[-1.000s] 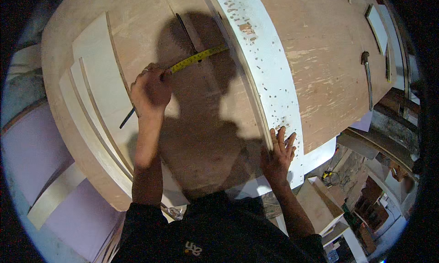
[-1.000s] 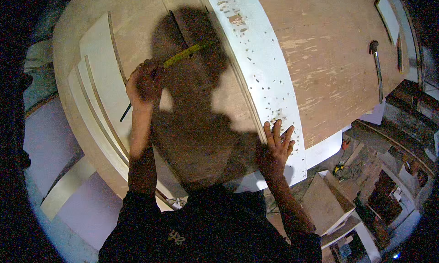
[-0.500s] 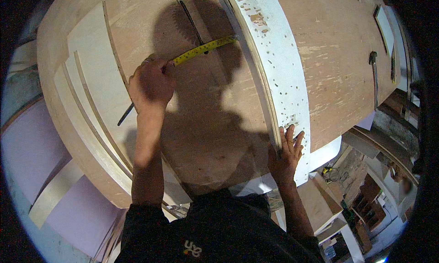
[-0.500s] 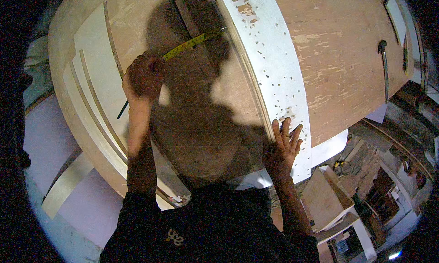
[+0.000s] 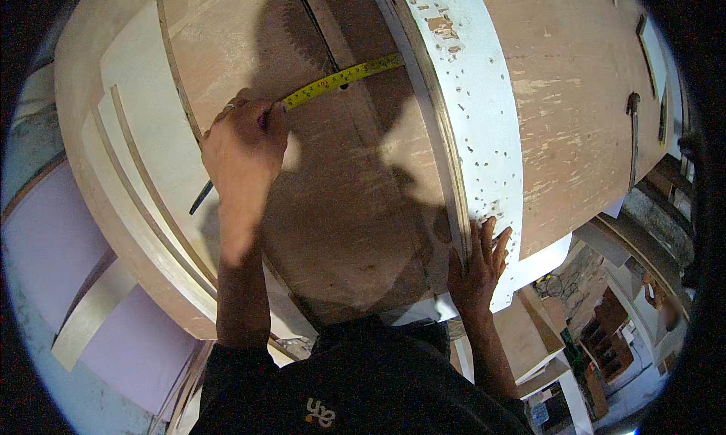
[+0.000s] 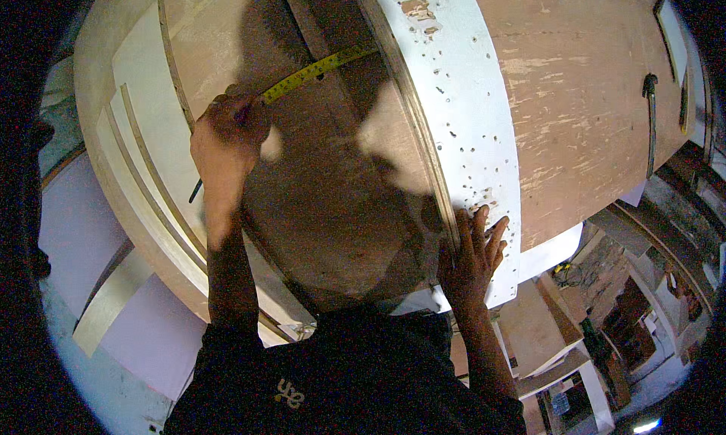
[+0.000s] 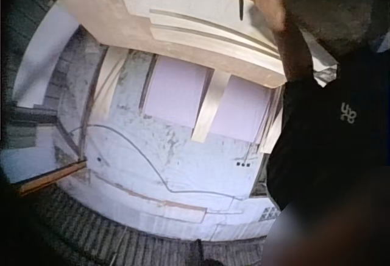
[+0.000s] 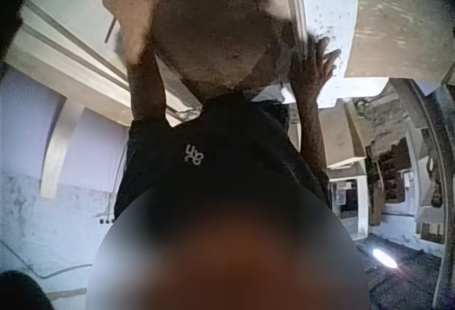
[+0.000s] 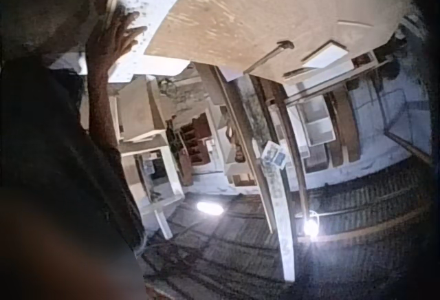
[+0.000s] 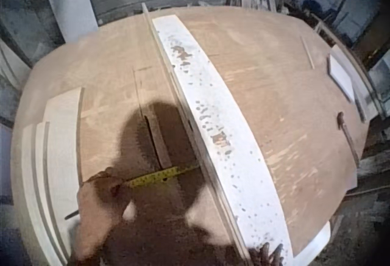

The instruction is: The person assembles a wooden structure by hammering nails into white panels and wooden planks. They measure and mark pieces with a tape measure and pencil, then secure them together on a workbench.

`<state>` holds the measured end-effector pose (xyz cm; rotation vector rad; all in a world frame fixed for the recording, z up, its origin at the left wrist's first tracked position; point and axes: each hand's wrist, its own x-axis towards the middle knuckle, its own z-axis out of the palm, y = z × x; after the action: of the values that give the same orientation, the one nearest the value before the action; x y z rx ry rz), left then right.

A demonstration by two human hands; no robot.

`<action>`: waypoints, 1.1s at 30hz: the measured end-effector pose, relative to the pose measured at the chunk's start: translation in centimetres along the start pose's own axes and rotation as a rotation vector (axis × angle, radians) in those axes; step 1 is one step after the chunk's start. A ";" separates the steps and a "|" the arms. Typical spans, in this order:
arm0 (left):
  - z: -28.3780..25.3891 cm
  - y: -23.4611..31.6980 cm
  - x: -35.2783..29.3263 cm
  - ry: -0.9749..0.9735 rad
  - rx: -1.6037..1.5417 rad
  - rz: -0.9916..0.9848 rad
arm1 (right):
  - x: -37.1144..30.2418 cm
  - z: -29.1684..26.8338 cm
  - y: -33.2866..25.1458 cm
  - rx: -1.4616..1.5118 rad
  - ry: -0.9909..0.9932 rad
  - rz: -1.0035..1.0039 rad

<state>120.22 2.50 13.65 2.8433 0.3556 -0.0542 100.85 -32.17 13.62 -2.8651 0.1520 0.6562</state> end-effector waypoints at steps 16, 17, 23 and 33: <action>-0.3 0.4 0.1 -0.070 0.000 -0.061 | -0.1 0.2 0.4 -0.020 -0.016 -0.021; -0.4 0.5 0.1 -0.077 0.002 -0.066 | -0.1 0.1 0.4 -0.029 -0.004 -0.030; 0.1 -0.1 -0.1 -0.032 -0.013 -0.008 | 0.3 -0.6 0.0 -0.032 -0.029 -0.024; 0.0 -1.2 -2.0 -0.066 -0.126 0.181 | 0.6 -0.6 0.3 0.016 -0.139 -0.004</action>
<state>118.01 3.14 13.46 2.7281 0.0839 -0.0857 101.56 -32.59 13.87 -2.7920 0.1292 0.8463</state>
